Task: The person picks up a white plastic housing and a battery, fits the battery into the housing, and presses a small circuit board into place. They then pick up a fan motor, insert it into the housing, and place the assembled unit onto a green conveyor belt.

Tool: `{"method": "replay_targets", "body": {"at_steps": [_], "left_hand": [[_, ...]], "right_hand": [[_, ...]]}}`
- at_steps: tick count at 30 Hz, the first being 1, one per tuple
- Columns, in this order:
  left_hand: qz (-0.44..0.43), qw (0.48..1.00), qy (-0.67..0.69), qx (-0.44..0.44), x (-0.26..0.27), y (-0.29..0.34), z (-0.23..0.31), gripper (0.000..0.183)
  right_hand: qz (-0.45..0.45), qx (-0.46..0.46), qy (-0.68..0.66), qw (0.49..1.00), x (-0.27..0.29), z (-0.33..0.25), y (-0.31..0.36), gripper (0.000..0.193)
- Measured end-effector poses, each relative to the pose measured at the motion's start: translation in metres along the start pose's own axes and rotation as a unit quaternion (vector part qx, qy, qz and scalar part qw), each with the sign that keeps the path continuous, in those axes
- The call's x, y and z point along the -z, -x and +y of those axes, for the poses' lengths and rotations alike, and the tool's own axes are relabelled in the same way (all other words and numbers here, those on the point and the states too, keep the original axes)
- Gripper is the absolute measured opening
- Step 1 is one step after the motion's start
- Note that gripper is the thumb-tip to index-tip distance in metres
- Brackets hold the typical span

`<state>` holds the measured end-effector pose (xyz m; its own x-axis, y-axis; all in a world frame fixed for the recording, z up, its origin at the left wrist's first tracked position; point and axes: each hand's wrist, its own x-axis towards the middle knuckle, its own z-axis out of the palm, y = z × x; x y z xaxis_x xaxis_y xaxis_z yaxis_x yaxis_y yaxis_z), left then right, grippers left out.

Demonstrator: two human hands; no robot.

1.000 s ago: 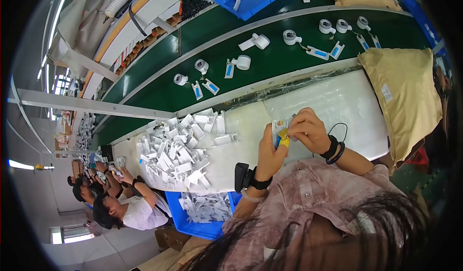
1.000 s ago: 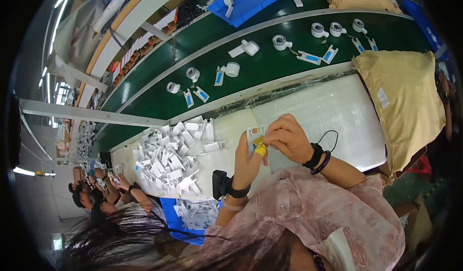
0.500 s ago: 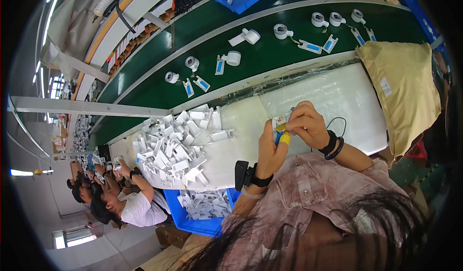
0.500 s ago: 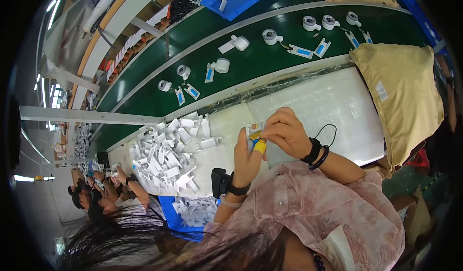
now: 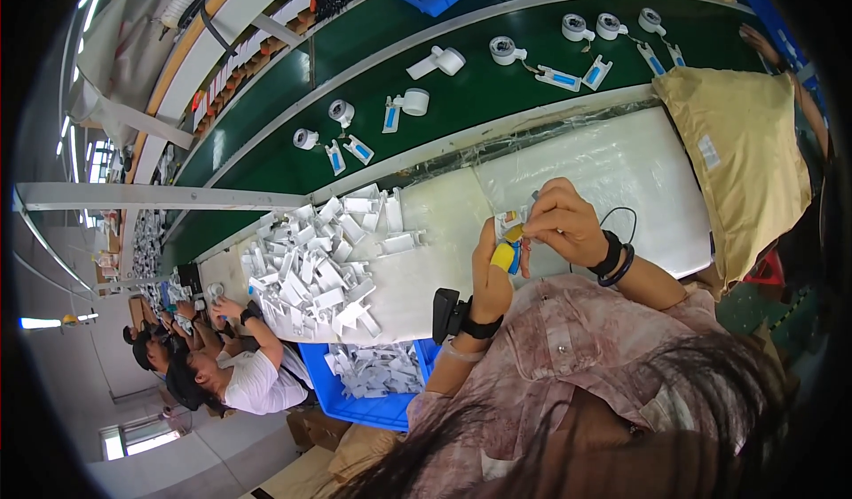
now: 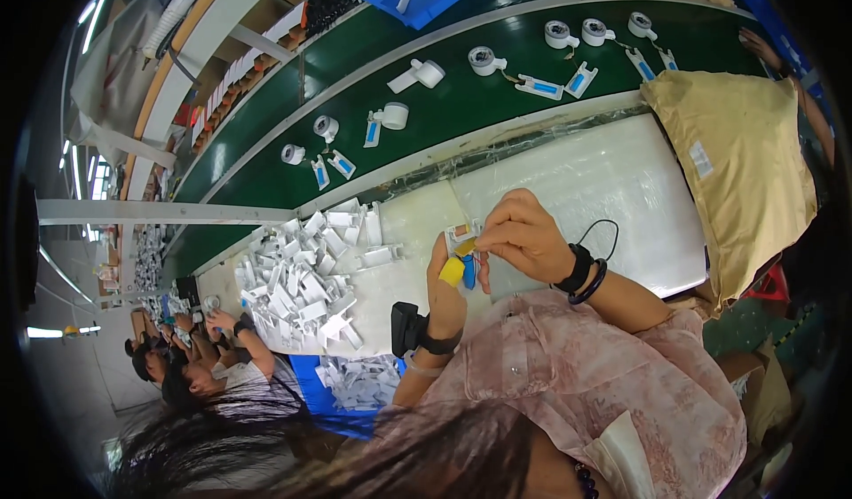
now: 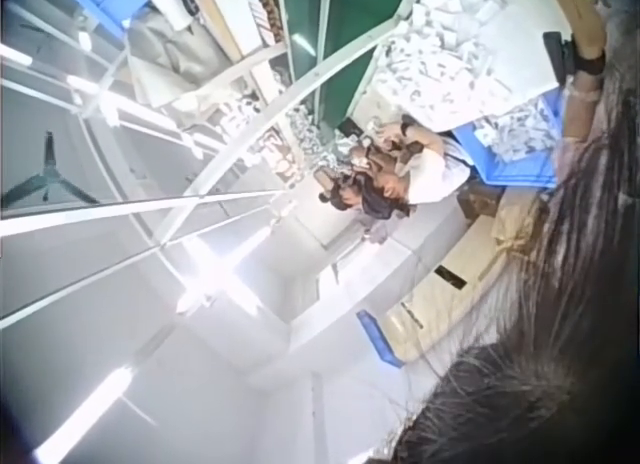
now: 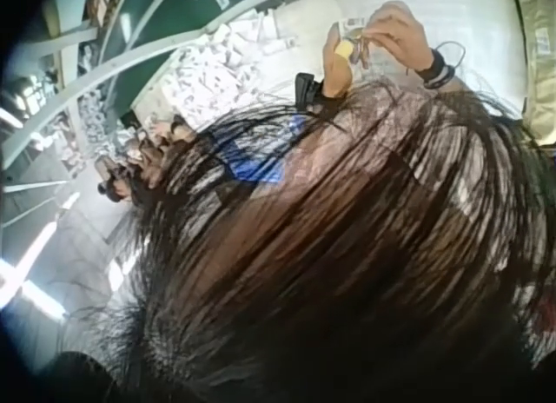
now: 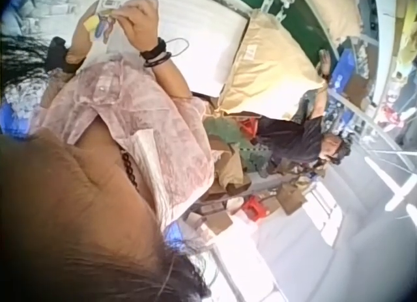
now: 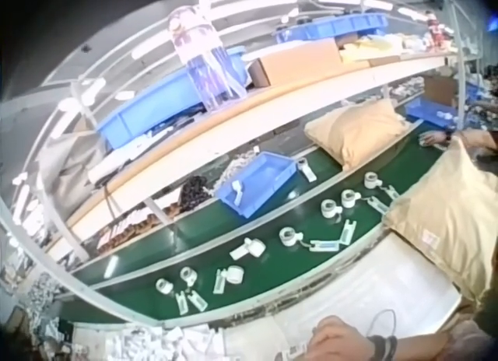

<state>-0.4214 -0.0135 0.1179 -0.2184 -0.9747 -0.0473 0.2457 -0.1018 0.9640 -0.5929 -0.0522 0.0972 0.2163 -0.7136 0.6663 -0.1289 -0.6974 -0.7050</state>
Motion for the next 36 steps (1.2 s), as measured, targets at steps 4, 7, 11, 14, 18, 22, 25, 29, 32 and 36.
{"method": "replay_targets", "body": {"at_steps": [4, 7, 11, 14, 18, 22, 25, 29, 32, 36], "left_hand": [[0.018, 0.999, -0.026, 0.0, -0.008, 0.0, 0.001, 0.041], [0.013, 1.0, -0.028, 0.0, -0.005, 0.0, -0.001, 0.04], [0.008, 0.997, -0.07, -0.026, -0.005, -0.001, 0.001, 0.038], [0.014, 0.998, -0.045, -0.035, -0.007, -0.002, 0.004, 0.032], [0.022, 0.995, -0.082, -0.045, -0.01, -0.003, 0.002, 0.03], [0.027, 0.993, -0.104, -0.045, -0.01, -0.004, -0.004, 0.028], [0.023, 0.991, -0.124, -0.045, -0.01, -0.004, -0.005, 0.028], [0.026, 0.991, -0.128, -0.028, -0.01, -0.004, 0.0, 0.029], [0.017, 0.989, -0.146, -0.03, -0.01, -0.005, 0.003, 0.031], [0.007, 0.986, -0.166, -0.021, -0.009, -0.008, 0.007, 0.034]], "right_hand": [[-0.005, 0.01, 0.002, 1.0, 0.006, 0.0, -0.002, 0.02], [0.001, 0.003, 0.013, 1.0, 0.003, 0.001, 0.001, 0.018], [0.011, -0.017, 0.018, 1.0, 0.0, -0.002, -0.005, 0.017], [0.004, -0.016, 0.025, 1.0, 0.003, -0.004, -0.011, 0.017], [-0.006, -0.003, 0.031, 0.999, 0.008, -0.003, -0.015, 0.018], [-0.003, -0.017, 0.029, 0.999, 0.008, -0.002, -0.012, 0.018], [-0.008, -0.021, 0.03, 0.999, 0.011, -0.002, -0.012, 0.019], [-0.011, -0.023, 0.029, 0.999, 0.009, -0.003, -0.01, 0.021], [-0.014, -0.021, 0.027, 0.999, 0.011, -0.001, -0.011, 0.021], [-0.017, -0.016, 0.034, 0.999, 0.013, 0.001, -0.012, 0.018]]}}
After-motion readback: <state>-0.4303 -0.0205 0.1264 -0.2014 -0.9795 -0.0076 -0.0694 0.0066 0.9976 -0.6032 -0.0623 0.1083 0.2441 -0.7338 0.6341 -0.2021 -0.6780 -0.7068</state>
